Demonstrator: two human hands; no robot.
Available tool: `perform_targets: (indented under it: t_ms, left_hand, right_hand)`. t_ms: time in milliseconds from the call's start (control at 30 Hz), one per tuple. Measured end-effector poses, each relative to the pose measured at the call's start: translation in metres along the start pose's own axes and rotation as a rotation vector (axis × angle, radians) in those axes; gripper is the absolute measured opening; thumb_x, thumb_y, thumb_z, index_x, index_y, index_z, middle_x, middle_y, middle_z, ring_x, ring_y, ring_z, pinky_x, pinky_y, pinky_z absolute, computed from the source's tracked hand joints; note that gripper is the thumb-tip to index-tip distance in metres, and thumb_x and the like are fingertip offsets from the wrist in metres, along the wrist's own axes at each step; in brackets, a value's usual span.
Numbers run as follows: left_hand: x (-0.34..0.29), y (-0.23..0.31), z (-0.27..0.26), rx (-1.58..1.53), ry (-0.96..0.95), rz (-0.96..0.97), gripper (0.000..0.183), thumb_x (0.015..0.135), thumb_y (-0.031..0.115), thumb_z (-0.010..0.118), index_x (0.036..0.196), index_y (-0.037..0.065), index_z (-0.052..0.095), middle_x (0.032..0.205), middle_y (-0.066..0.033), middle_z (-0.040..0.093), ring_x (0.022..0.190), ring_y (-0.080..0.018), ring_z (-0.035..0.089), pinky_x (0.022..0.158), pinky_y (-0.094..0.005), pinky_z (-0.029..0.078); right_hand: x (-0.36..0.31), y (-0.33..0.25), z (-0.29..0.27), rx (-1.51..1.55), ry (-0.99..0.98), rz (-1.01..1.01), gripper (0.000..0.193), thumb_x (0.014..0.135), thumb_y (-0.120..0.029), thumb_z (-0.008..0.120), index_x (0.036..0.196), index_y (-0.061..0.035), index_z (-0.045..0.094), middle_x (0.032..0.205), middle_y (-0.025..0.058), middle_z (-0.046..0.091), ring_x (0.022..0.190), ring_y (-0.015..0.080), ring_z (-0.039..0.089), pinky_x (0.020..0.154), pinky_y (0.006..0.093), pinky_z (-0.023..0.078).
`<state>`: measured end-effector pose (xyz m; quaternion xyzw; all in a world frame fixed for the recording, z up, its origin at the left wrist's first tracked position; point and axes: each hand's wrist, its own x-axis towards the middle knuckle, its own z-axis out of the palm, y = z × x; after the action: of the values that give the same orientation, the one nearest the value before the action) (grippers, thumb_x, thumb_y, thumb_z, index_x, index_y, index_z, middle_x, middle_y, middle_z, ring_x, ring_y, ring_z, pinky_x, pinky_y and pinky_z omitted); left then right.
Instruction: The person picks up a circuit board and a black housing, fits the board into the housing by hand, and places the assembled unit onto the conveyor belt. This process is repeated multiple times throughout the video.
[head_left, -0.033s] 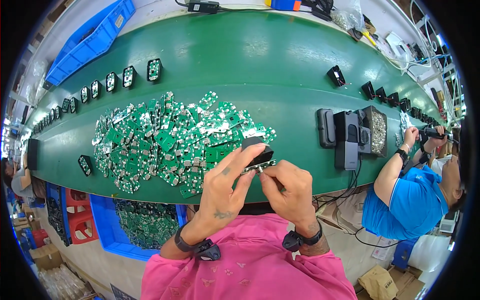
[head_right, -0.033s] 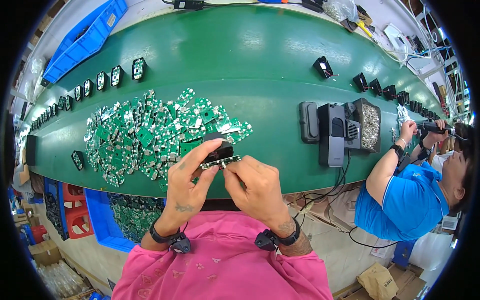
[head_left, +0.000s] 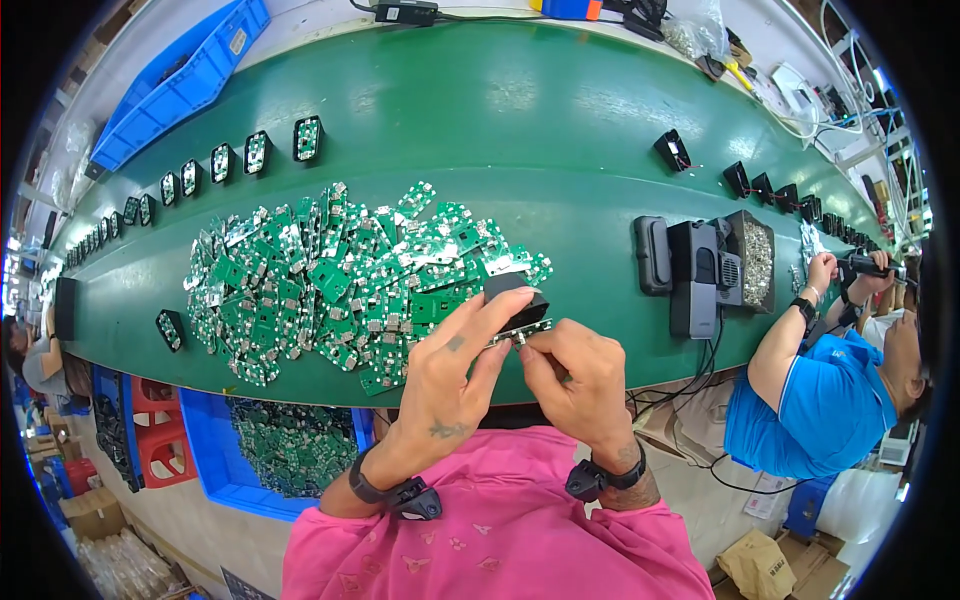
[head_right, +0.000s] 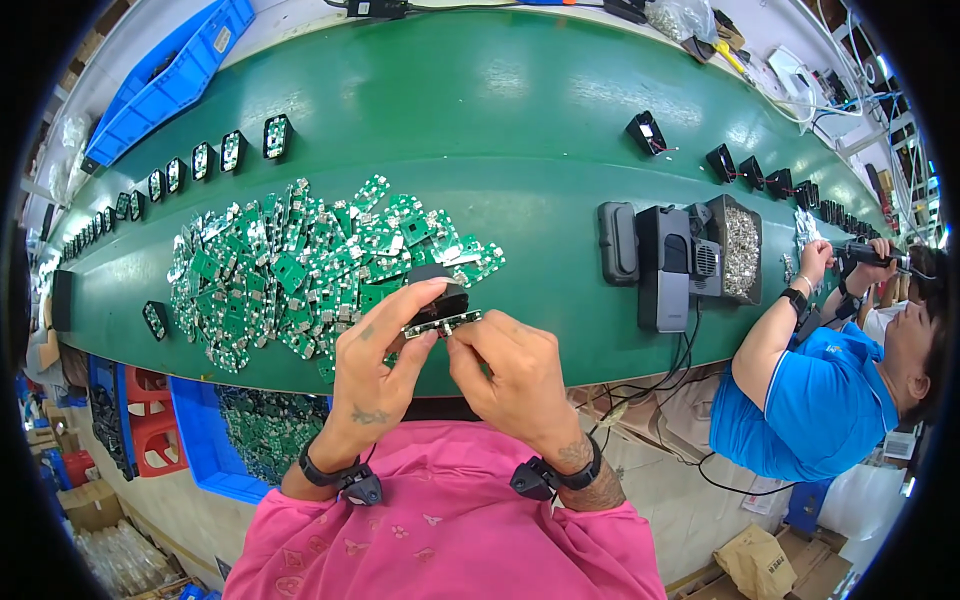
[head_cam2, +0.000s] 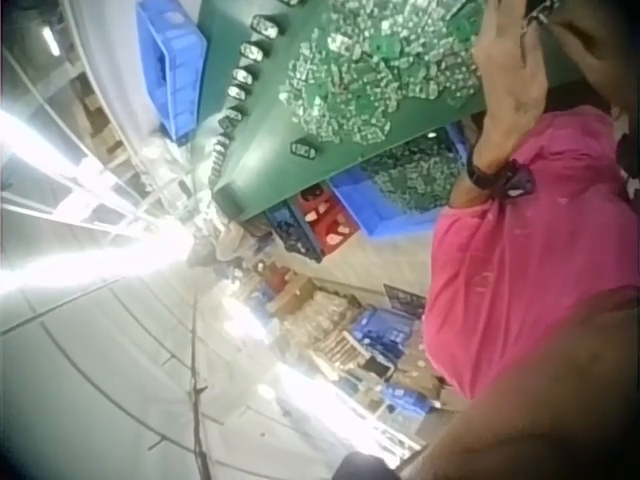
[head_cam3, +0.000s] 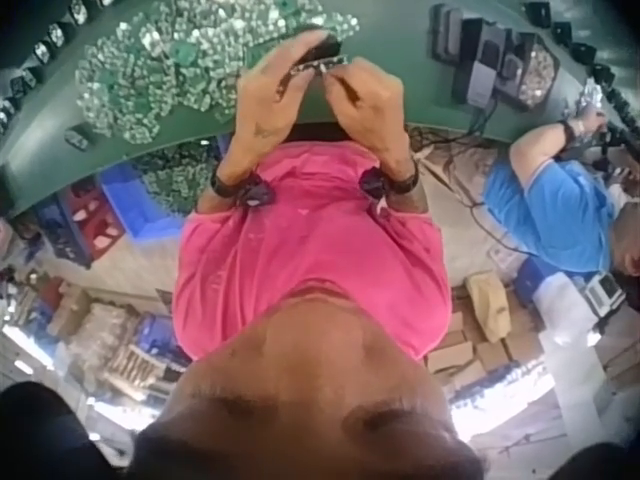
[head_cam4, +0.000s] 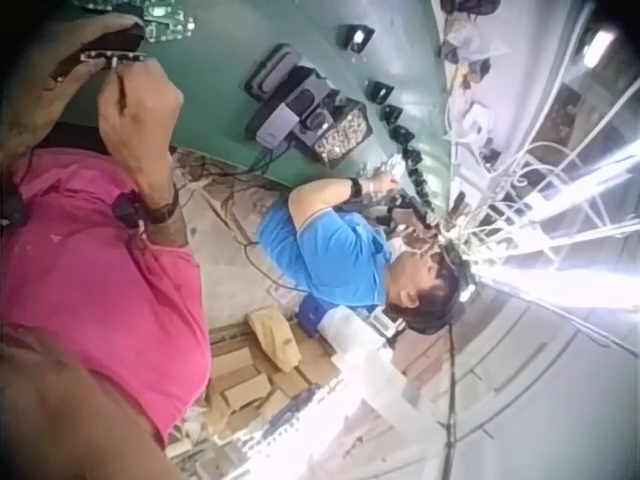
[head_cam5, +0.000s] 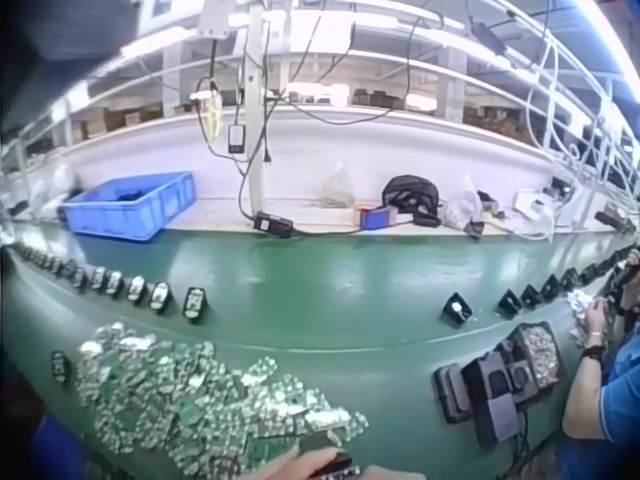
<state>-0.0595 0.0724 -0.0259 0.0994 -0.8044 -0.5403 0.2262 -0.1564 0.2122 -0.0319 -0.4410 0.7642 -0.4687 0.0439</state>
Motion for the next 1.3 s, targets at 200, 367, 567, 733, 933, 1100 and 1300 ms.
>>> perform_targets:
  t_ms: [200,367,567,733,933,1100,1300]
  left_hand:
    - [0.000,0.002,-0.003,0.144,-0.051,0.062,0.049,0.084,-0.010,0.061,0.129,0.007,0.061,0.118,-0.0186,0.066,0.099,-0.0335,0.068,0.077,-0.0349,0.056]
    - [0.004,0.004,-0.006,0.166,-0.118,0.032,0.049,0.083,-0.010,0.061,0.129,0.008,0.062,0.112,-0.0192,0.067,0.096,-0.0365,0.068,0.078,-0.0381,0.055]
    - [0.000,-0.005,0.005,0.202,-0.053,-0.038,0.050,0.083,-0.011,0.060,0.130,0.007,0.061,0.110,-0.0174,0.067,0.095,-0.0293,0.069,0.077,-0.0331,0.055]
    - [0.001,-0.030,0.009,-0.096,0.021,-0.189,0.046,0.091,-0.004,0.057,0.136,0.006,0.056,0.117,-0.0155,0.065,0.097,-0.0240,0.069,0.075,-0.0330,0.058]
    - [0.000,-0.037,0.008,-0.507,-0.051,-0.269,0.054,0.089,-0.007,0.063,0.140,0.001,0.047,0.118,-0.0128,0.062,0.099,-0.0176,0.066,0.078,-0.0279,0.060]
    - [-0.004,-0.043,0.010,-0.414,0.009,-0.362,0.056,0.084,-0.010,0.068,0.135,-0.001,0.049,0.119,-0.0114,0.060,0.100,-0.0165,0.064,0.081,-0.0268,0.059]
    - [0.000,-0.031,0.005,-0.429,-0.121,-0.316,0.059,0.081,-0.010,0.069,0.136,-0.001,0.050,0.121,-0.0112,0.058,0.101,-0.0171,0.065,0.083,-0.0271,0.059]
  right_hand:
    - [0.004,0.002,-0.005,-0.013,-0.085,-0.012,0.005,0.078,-0.001,0.067,0.080,-0.0027,0.063,0.070,0.0105,0.060,0.061,0.0283,0.062,0.054,0.0378,0.047]
    - [0.010,0.004,-0.008,0.048,-0.145,0.026,0.003,0.079,-0.001,0.066,0.080,-0.0008,0.063,0.070,0.0110,0.059,0.058,0.0276,0.059,0.053,0.0373,0.045]
    - [0.007,0.010,0.009,-0.052,-0.038,-0.021,0.004,0.081,-0.001,0.066,0.082,0.0000,0.063,0.072,0.0134,0.061,0.059,0.0316,0.060,0.054,0.0401,0.046]
    - [0.003,0.012,0.017,-0.029,0.081,0.091,0.010,0.087,-0.009,0.069,0.088,-0.0007,0.064,0.074,0.0132,0.062,0.057,0.0280,0.060,0.053,0.0374,0.047]
    - [0.008,0.026,0.014,0.329,-0.039,0.412,0.020,0.094,-0.015,0.066,0.088,0.0042,0.066,0.065,0.0081,0.065,0.053,0.0106,0.061,0.048,0.0278,0.045]
    - [0.000,0.015,0.017,0.540,0.089,0.293,0.014,0.090,-0.010,0.071,0.093,0.0033,0.068,0.074,0.0053,0.067,0.060,0.0087,0.062,0.054,0.0246,0.047]
    - [-0.001,0.031,0.016,0.509,-0.102,0.319,0.017,0.093,-0.015,0.069,0.093,0.0013,0.069,0.069,0.0029,0.064,0.060,0.0082,0.057,0.054,0.0260,0.045]
